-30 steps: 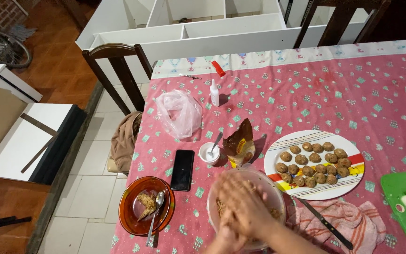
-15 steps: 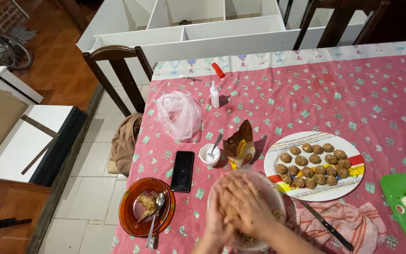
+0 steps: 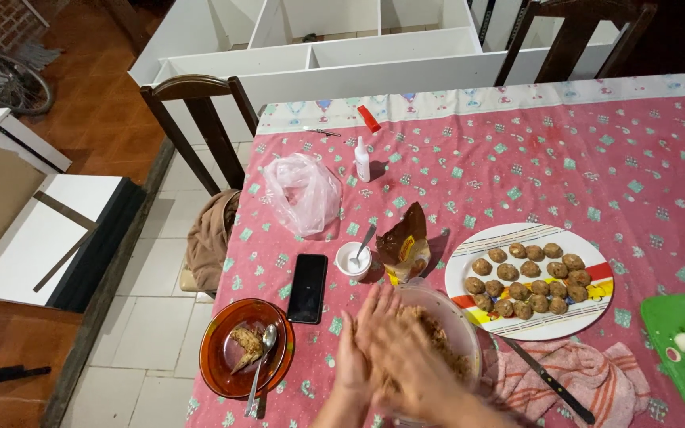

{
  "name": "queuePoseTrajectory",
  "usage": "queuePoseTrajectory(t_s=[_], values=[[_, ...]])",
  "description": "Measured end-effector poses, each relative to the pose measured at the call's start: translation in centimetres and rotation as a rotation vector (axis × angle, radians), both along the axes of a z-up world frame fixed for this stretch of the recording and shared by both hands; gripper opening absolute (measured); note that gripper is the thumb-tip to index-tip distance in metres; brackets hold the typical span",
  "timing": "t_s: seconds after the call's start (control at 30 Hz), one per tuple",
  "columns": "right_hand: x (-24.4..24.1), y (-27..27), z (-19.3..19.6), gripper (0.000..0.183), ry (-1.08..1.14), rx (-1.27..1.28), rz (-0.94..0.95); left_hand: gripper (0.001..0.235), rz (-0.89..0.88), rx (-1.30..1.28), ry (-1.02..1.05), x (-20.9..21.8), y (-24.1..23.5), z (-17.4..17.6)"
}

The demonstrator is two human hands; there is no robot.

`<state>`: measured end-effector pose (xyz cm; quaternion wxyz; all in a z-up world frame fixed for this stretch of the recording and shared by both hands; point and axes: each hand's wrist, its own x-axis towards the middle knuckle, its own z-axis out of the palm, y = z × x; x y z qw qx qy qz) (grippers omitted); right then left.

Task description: Forming small balls from a meat-like mixture by hand and placing them on a plate.

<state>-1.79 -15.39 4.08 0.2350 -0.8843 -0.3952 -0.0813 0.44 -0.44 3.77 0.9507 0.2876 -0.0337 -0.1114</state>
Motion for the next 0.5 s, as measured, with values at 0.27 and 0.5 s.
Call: queuePoseTrajectory(t_s=[0.27, 0.5], values=[[2.5, 0.5, -0.4, 0.082, -0.124, -0.181, -0.123, 0.070, 0.117, -0.252, -0.242, -2.3, -4.2, -1.7], [2.3, -2.3, 2.0, 0.060, -0.059, 0.203, -0.326, 0.071, -0.098, -0.101, 0.401, -2.3, -2.0, -2.8]])
